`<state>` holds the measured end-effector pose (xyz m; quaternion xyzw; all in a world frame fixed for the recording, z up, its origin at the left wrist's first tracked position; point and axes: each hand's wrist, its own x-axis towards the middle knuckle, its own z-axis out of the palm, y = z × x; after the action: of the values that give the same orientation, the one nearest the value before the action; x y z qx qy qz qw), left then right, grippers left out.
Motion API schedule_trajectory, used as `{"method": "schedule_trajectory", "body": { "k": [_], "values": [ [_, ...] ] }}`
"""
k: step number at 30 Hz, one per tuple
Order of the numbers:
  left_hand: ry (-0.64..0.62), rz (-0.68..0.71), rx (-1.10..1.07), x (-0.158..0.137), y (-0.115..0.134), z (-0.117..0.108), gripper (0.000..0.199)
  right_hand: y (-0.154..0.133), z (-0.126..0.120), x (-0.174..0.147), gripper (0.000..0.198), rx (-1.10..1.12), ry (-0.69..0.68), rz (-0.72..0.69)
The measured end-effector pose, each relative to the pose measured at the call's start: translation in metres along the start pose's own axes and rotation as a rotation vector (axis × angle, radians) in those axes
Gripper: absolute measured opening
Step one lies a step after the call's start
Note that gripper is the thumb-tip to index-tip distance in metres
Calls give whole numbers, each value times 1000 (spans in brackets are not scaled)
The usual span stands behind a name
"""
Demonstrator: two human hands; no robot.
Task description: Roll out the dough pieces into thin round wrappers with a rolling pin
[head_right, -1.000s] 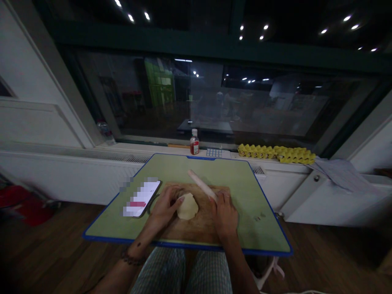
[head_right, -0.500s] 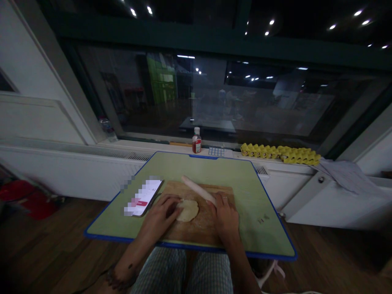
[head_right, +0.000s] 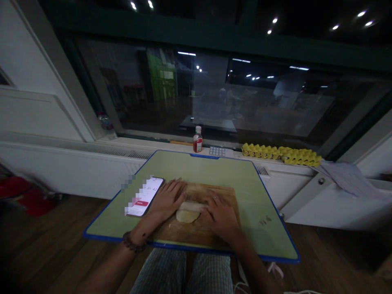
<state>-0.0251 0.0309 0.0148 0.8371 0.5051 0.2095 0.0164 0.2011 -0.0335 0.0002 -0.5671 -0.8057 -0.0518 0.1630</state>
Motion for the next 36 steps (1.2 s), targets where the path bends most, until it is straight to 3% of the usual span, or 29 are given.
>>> {"method": "schedule_trajectory", "body": {
  "k": [3,12,16,21,25,29,36],
  "values": [
    [-50,21,-19,4,-6,7,41,10,5,9,39,-112,50,-16],
    [-151,-6,6,34,-19,14,48,19,5,56,47,-291,-107,37],
    [-165,96,22,16,-11,9,48,12,7,37,48,-261,-93,48],
    [-43,169,4,-9,1,4,49,2,11,6,51,-239,-34,63],
    [-117,93,-19,7,-5,8,44,11,8,29,50,-253,-89,-17],
    [-198,37,26,22,-12,12,48,16,3,55,50,-262,-140,-3],
    [-29,149,59,-4,-1,9,47,1,5,15,51,-259,-89,52]
  ]
}}
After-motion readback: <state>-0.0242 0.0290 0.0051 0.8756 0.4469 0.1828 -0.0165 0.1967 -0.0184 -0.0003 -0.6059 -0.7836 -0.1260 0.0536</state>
